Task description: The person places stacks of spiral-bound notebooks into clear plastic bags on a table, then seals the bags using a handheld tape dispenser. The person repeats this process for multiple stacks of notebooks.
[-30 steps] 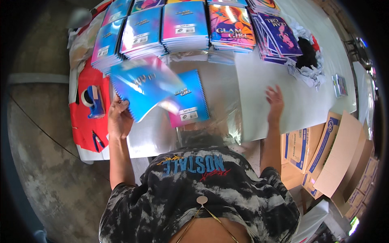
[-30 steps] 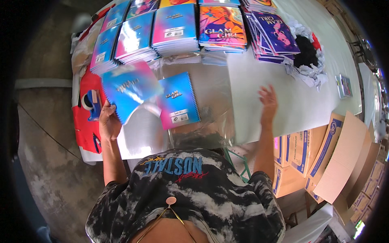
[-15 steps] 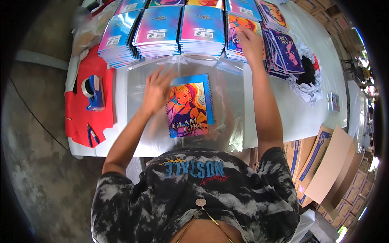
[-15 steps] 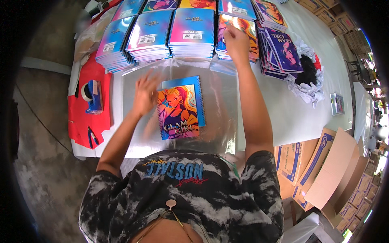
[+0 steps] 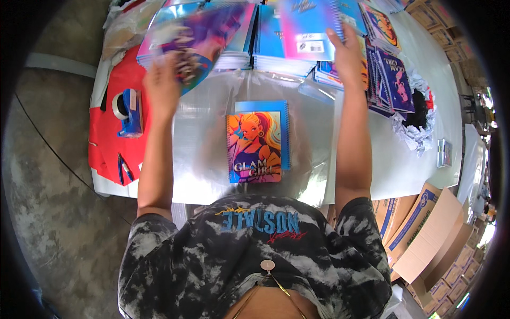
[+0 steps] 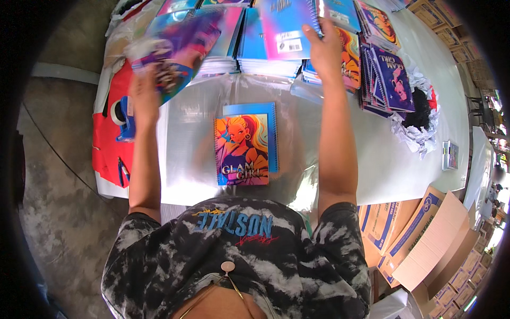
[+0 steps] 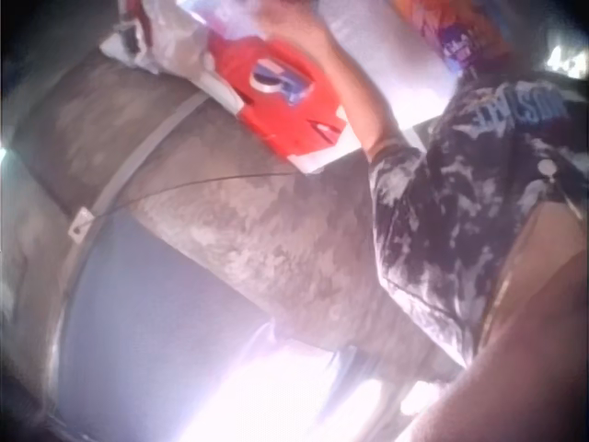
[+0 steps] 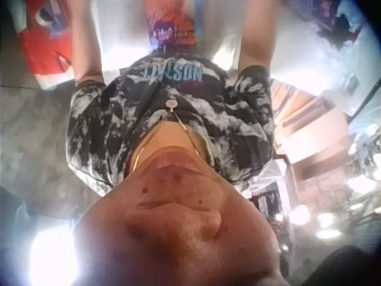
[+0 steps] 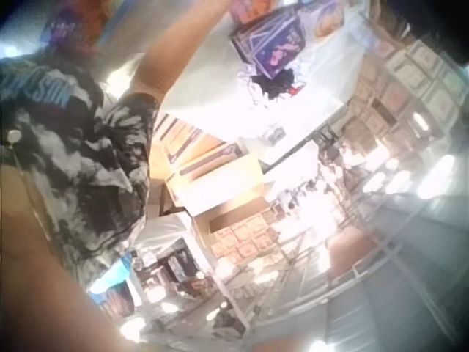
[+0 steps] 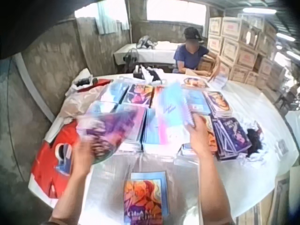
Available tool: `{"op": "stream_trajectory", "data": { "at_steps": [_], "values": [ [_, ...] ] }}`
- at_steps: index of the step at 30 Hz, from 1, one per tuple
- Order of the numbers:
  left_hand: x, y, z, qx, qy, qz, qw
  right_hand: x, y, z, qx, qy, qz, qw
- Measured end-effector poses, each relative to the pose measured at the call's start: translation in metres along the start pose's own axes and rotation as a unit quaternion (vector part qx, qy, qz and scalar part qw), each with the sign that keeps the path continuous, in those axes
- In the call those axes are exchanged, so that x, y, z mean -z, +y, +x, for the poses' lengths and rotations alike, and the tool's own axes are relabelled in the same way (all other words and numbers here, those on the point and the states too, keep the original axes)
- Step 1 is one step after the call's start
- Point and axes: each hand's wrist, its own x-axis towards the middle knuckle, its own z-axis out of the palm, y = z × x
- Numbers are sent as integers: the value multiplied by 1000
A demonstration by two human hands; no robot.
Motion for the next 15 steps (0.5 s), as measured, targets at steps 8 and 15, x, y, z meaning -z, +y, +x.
{"op": "stream_trajectory", "data": {
  "at_steps": [8,15],
  "values": [
    [40,74,-64,188,116,-479,849,10,-1,-124,278,-214,-119,929],
    [19,-48,-225,436,-54,-12,898,-3,48,-212,156,-303,-265,902]
  ]
}}
